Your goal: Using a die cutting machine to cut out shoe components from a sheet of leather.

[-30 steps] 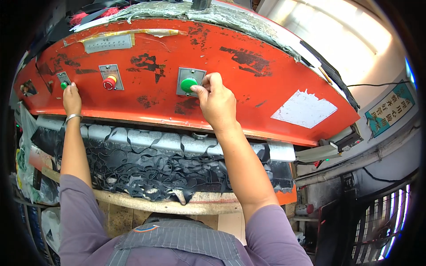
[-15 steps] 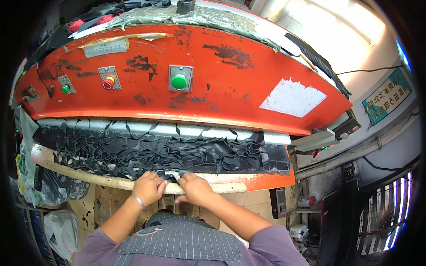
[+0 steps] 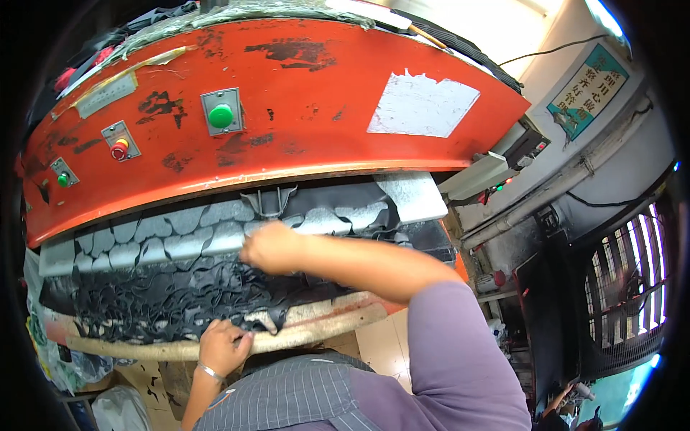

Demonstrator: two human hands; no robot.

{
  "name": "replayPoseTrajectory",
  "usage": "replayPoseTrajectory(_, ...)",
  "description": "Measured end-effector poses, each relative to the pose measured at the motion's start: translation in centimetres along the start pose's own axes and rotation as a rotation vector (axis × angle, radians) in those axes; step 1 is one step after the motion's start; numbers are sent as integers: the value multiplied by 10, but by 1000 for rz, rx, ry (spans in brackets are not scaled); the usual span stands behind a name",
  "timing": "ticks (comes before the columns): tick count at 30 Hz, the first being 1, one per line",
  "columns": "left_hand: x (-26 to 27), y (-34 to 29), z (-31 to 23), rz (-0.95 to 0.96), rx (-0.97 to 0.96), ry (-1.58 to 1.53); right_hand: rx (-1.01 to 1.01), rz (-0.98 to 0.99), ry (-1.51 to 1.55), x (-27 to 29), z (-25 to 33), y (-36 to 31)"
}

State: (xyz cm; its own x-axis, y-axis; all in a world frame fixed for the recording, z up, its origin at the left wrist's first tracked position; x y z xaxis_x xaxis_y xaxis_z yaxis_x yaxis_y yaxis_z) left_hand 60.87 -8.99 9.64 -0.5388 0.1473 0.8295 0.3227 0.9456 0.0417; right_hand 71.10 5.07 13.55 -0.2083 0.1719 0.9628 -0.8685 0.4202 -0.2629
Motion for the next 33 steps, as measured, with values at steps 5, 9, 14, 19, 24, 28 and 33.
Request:
replayPoseTrajectory(5,11,58,13,-33,-25,-136,279,-10,-437,-13,-88,78)
replayPoseTrajectory(9,27,121,1,-97,-105,-115,485,24,-296,-12,-100,85)
replayPoseTrajectory(14,7,191,-4,-197,-200,-85,209,-334,-312,44,-142,12)
replayPoseTrajectory(19,-42,230,6,-199,-95,-121,-468,-390,206,-30,-237,-71)
replayPoseTrajectory(24,-65,237,-2,-258,-93,-18,-586,-591,562,-90,-226,-118)
replayPoseTrajectory(28,-67,236,0,-302,-77,-41,-591,-523,510,-105,-213,-144)
replayPoseTrajectory(33,-62,237,-4,-316,-89,-73,-604,-617,526,-110,-214,-150)
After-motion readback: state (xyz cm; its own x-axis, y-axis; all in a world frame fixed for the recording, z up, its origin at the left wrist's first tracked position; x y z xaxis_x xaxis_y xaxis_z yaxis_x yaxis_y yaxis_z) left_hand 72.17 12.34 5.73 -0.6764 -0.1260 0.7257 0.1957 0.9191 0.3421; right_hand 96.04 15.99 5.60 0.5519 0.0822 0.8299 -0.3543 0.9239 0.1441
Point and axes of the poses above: each hand's wrist, its own y-axis towards the middle knuckle, its own x-axis out of the back of the hand, z = x × y, the point moved 8 cm from there along y, towards the middle knuckle, and after that the axes turned 9 degrees about z, right-handed, at the moved point
